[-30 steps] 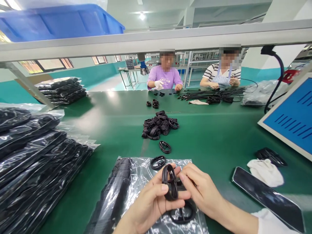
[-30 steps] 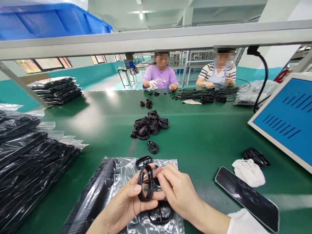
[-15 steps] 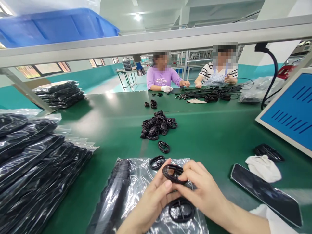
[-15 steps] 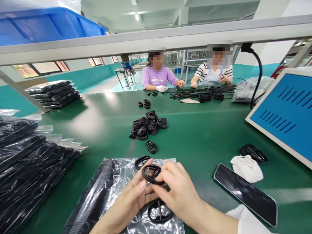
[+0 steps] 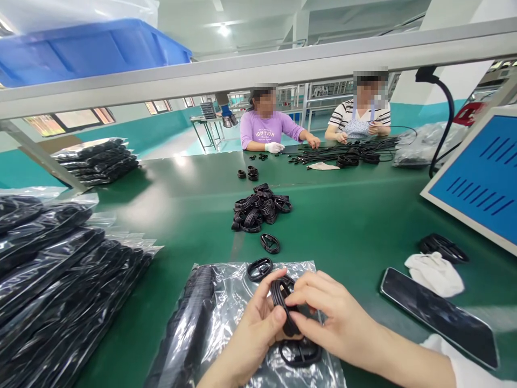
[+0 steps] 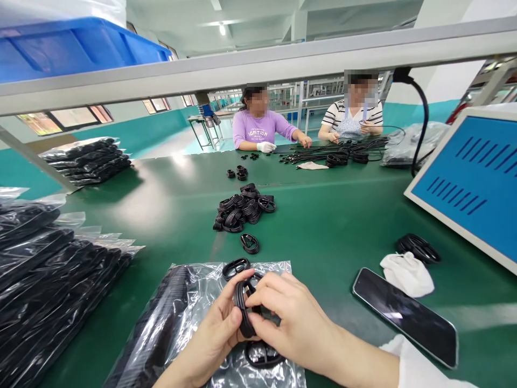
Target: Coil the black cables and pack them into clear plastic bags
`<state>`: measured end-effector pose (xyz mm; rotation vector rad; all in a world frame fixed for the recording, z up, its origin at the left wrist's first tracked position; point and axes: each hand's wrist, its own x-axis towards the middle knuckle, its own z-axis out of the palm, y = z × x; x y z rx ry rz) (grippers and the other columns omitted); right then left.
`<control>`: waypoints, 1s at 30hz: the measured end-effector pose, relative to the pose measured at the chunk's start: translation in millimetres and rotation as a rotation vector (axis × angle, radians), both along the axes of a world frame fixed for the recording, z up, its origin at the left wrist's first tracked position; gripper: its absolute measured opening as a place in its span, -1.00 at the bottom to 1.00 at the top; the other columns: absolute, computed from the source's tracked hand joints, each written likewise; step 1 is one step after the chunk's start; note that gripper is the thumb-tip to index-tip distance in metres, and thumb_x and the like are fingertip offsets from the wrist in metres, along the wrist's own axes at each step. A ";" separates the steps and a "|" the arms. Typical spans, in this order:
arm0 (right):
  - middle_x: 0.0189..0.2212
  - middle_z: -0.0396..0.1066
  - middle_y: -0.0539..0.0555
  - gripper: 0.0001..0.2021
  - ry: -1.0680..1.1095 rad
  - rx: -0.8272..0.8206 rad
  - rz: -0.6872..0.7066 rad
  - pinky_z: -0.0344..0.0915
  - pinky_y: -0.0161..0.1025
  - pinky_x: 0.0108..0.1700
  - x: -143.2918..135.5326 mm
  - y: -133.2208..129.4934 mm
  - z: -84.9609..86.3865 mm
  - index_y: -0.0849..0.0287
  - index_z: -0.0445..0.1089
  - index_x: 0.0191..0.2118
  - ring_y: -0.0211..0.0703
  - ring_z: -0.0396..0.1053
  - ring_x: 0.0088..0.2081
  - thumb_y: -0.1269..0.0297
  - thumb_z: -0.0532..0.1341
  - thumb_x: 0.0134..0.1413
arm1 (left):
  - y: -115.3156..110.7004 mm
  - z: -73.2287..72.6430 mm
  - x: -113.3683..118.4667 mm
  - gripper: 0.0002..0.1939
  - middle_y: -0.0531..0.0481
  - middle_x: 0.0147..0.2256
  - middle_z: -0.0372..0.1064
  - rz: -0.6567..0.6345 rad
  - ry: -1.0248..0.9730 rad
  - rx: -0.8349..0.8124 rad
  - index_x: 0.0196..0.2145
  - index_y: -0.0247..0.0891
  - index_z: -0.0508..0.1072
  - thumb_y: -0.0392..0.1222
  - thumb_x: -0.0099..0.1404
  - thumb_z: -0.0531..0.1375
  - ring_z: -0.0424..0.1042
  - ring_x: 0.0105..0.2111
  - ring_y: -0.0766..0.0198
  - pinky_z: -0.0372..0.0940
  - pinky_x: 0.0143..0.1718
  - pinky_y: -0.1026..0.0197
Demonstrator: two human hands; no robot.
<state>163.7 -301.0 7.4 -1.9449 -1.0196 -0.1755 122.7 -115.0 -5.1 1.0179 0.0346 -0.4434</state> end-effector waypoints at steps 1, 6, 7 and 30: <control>-0.34 0.42 0.00 -0.91 -0.032 -0.015 0.001 0.19 -0.16 -0.27 0.0 -0.4 -1.2 0.11 0.38 -0.21 -0.19 0.34 -0.34 0.45 0.22 0.21 | -0.2 -0.2 0.2 -0.25 -0.09 -0.04 0.41 -0.013 -0.020 -0.003 0.24 -0.01 0.20 -0.08 0.17 0.41 0.48 -0.24 0.28 0.41 -0.17 0.19; -0.34 0.38 0.02 -0.87 -0.005 -0.071 0.028 0.18 -0.15 -0.26 1.3 -2.6 -2.5 0.12 0.38 -0.28 -0.17 0.31 -0.32 0.44 0.13 0.29 | -0.9 0.0 1.5 -0.31 0.00 -0.24 0.45 -0.037 -0.043 0.021 0.12 -0.13 0.25 -0.25 0.11 0.45 0.46 -0.31 0.33 0.40 -0.22 0.23; -0.33 0.35 0.03 -0.85 0.087 -0.060 0.047 0.21 -0.16 -0.24 2.3 -3.5 -0.6 0.12 0.39 -0.29 -0.16 0.30 -0.30 0.42 0.12 0.30 | -0.6 0.0 2.0 -0.35 0.01 -0.28 0.45 -0.034 -0.040 0.039 0.09 -0.15 0.26 -0.26 0.12 0.44 0.47 -0.32 0.33 0.39 -0.23 0.24; -0.47 0.21 -0.08 -0.55 1.264 0.129 0.564 0.01 -0.34 -0.43 33.3 -9.0 -11.0 0.20 0.42 -0.15 -0.36 0.06 -0.50 -0.12 0.32 0.08 | 7.6 -2.3 -0.1 -0.37 0.07 -0.34 0.48 -0.227 -0.071 -0.204 0.03 0.02 0.35 -0.17 0.04 0.49 0.59 -0.34 0.17 0.44 -0.37 0.29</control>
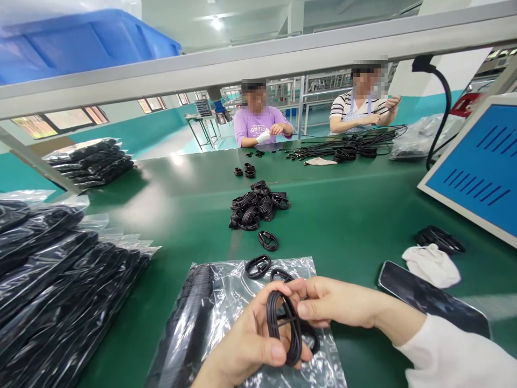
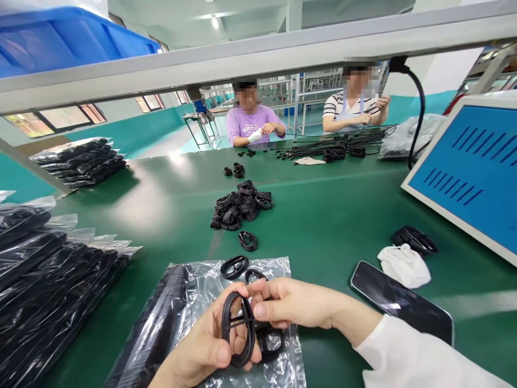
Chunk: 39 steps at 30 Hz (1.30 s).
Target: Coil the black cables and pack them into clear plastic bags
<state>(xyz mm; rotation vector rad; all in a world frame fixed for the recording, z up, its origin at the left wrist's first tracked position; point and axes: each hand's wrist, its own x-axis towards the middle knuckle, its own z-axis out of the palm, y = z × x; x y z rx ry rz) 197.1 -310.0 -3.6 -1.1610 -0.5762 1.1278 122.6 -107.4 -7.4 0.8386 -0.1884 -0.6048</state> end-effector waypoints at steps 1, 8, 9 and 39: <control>-0.51 0.20 -0.11 -0.53 0.060 -0.022 0.001 -0.03 -0.36 -0.47 0.0 -0.2 -1.0 0.18 0.40 -0.08 -0.37 0.04 -0.53 -0.12 0.31 0.10 | 0.4 -0.1 0.4 -0.37 0.09 -0.39 0.47 0.006 -0.009 0.002 0.03 0.03 0.36 -0.18 0.04 0.49 0.59 -0.34 0.18 0.43 -0.35 0.29; -0.46 0.30 -0.07 -0.63 -0.039 -0.240 -0.348 0.14 -0.33 -0.37 -10.1 0.1 9.7 0.15 0.36 0.01 -0.30 0.21 -0.43 0.01 0.23 0.23 | -7.7 4.9 0.7 -0.13 -0.06 0.09 0.41 0.356 -0.122 0.440 0.25 0.10 0.24 -0.25 0.04 0.46 0.55 -0.19 0.16 0.41 -0.10 0.14; -0.36 0.34 -0.03 -0.60 -0.055 -0.204 -0.333 0.18 -0.31 -0.31 -12.7 1.7 10.1 0.14 0.35 0.05 -0.28 0.25 -0.36 0.02 0.27 0.20 | -10.4 5.0 0.4 -0.14 -0.06 0.08 0.42 0.431 -0.162 0.566 0.27 0.08 0.23 -0.24 0.07 0.44 0.53 -0.14 0.11 0.39 -0.04 0.09; -0.51 0.12 -0.18 -0.64 -0.240 -0.120 -0.513 0.16 -0.30 -0.34 -13.0 0.8 11.5 0.05 0.27 -0.12 -0.31 0.15 -0.48 0.15 0.41 0.05 | -2.1 13.3 -1.1 -0.35 -0.17 0.03 0.46 0.121 0.120 0.100 0.29 -0.01 0.11 -0.07 0.33 0.27 0.55 -0.05 0.05 0.43 -0.04 0.22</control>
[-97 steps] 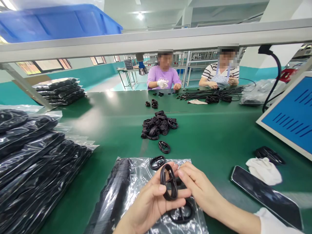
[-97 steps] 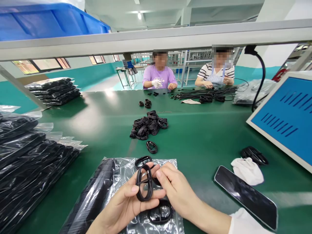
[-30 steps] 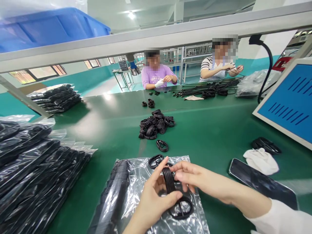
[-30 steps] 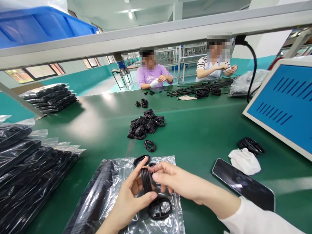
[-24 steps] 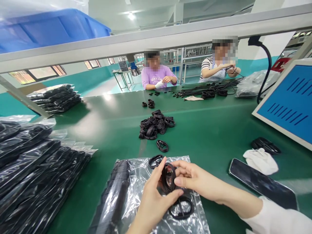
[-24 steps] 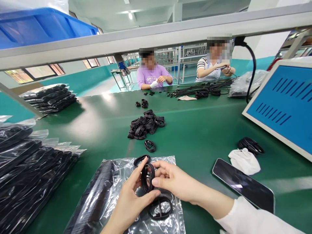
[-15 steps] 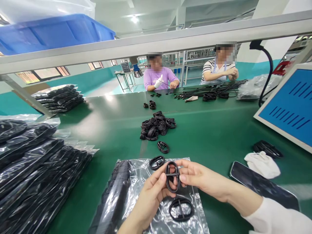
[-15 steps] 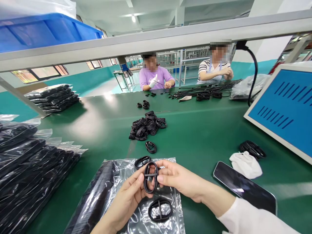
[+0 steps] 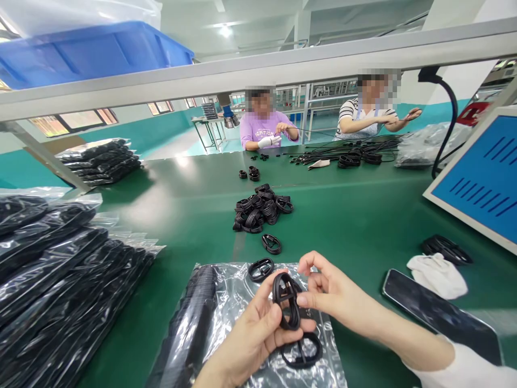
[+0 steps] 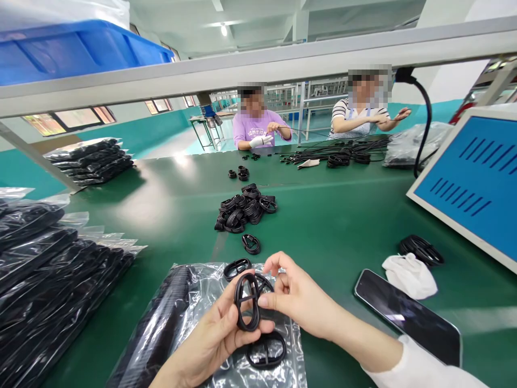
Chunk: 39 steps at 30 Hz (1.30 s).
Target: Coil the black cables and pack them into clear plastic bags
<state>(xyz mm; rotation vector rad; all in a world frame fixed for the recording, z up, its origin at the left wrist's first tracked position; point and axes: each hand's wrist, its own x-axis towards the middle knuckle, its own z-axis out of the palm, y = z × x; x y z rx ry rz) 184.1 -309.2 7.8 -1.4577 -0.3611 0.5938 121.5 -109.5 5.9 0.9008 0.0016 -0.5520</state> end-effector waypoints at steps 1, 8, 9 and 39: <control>-0.46 0.13 -0.15 -0.70 -0.056 -0.031 -0.007 0.14 -0.30 -0.35 -1.0 -0.2 1.3 0.06 0.31 -0.15 -0.33 0.11 -0.48 0.16 0.40 0.07 | -0.3 -0.7 0.1 -0.35 -0.15 -0.02 0.49 -0.015 0.004 -0.007 0.28 -0.03 0.13 -0.06 0.32 0.28 0.56 -0.06 0.06 0.43 -0.05 0.21; -0.26 0.26 0.00 -0.88 -0.246 -0.153 0.120 0.22 -0.25 -0.26 -8.1 0.5 15.2 0.09 0.48 -0.30 -0.23 0.24 -0.34 0.20 0.25 0.22 | -1.6 -4.9 0.2 -0.36 -0.08 -0.14 0.52 -0.079 0.022 -0.029 0.16 -0.13 0.33 -0.17 0.16 0.42 0.58 -0.12 0.12 0.46 -0.12 0.26; -0.29 0.26 0.00 -0.87 -0.243 -0.165 0.118 0.23 -0.25 -0.25 -8.1 -0.7 17.4 0.10 0.47 -0.33 -0.21 0.26 -0.32 0.22 0.24 0.23 | -1.3 -5.0 0.3 -0.40 -0.07 -0.15 0.52 -0.077 0.021 -0.036 0.12 -0.15 0.37 -0.19 0.15 0.43 0.58 -0.12 0.13 0.47 -0.12 0.27; -0.49 0.27 -0.12 -0.58 0.247 -0.025 0.191 -0.05 -0.35 -0.47 29.7 -10.0 -12.2 0.20 0.39 -0.14 -0.39 0.04 -0.55 -0.02 0.38 0.03 | 8.3 0.9 -1.0 -0.41 -0.09 -0.03 0.46 -0.044 -0.089 -0.025 0.08 -0.10 0.32 -0.25 0.13 0.42 0.52 -0.01 0.01 0.39 -0.01 0.08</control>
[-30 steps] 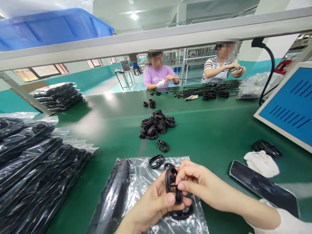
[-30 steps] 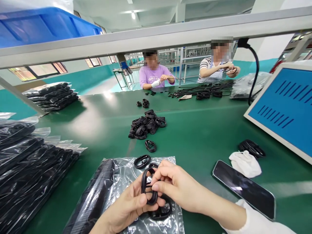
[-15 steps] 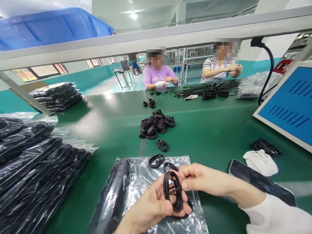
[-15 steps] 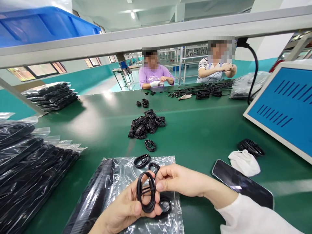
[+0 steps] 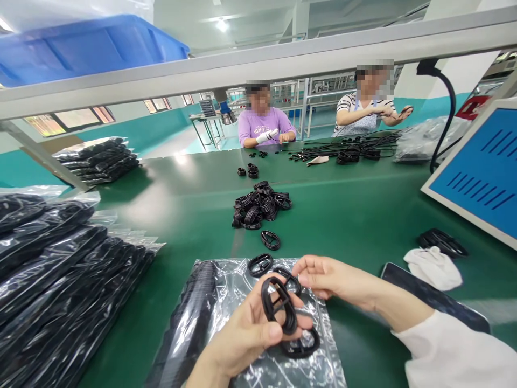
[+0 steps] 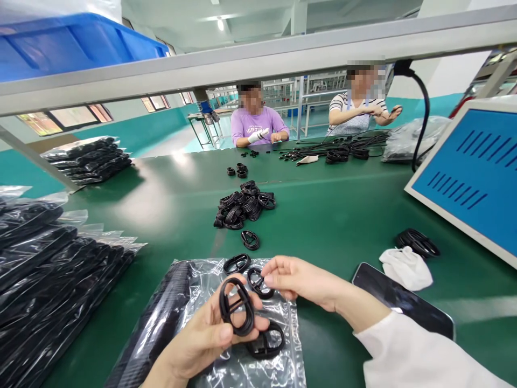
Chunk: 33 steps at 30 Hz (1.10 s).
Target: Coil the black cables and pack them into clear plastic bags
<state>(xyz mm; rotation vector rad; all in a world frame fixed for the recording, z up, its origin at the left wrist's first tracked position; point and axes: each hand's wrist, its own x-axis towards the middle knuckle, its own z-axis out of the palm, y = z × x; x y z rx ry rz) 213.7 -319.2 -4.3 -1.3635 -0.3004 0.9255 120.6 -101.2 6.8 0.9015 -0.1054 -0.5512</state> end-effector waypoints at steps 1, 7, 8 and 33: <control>-0.50 0.24 -0.13 -0.60 -0.085 -0.047 -0.080 -0.04 -0.35 -0.46 2.6 0.5 -4.6 0.20 0.38 -0.15 -0.38 0.04 -0.54 -0.03 0.35 0.07 | 0.5 2.8 0.2 -0.42 -0.09 -0.03 0.46 0.052 -0.046 0.049 0.06 -0.10 0.31 -0.25 0.13 0.42 0.48 0.02 0.01 0.36 0.01 0.08; -0.24 0.39 0.05 -0.66 -0.640 -0.351 -0.107 0.22 -0.24 -0.29 -5.0 12.5 -27.3 0.16 0.37 -0.04 -0.21 0.26 -0.37 0.12 0.30 0.11 | -15.8 -2.2 -3.5 -0.55 -0.01 -0.11 0.41 0.251 -0.176 0.551 -0.15 -0.16 0.33 -0.37 0.05 0.39 0.40 -0.17 0.23 0.26 -0.16 0.23; -0.17 0.41 0.07 -0.61 -0.722 -0.385 -0.092 0.25 -0.19 -0.21 -8.1 14.4 -28.7 0.14 0.36 0.01 -0.16 0.30 -0.31 0.16 0.32 0.08 | -20.3 -6.3 -4.7 -0.57 0.03 -0.18 0.40 0.255 -0.176 0.626 -0.16 -0.16 0.31 -0.39 0.05 0.37 0.39 -0.21 0.23 0.25 -0.19 0.23; -0.24 0.55 0.23 -0.62 0.281 0.271 -0.026 0.19 -0.37 -0.34 -8.3 5.7 -10.5 0.31 0.55 -0.11 -0.35 0.31 -0.43 0.03 0.28 0.22 | -21.9 -25.4 3.8 -0.45 -0.18 0.15 0.33 0.533 -0.214 0.615 0.18 -0.15 0.27 -0.03 0.29 0.27 0.29 0.17 0.02 0.20 0.17 0.00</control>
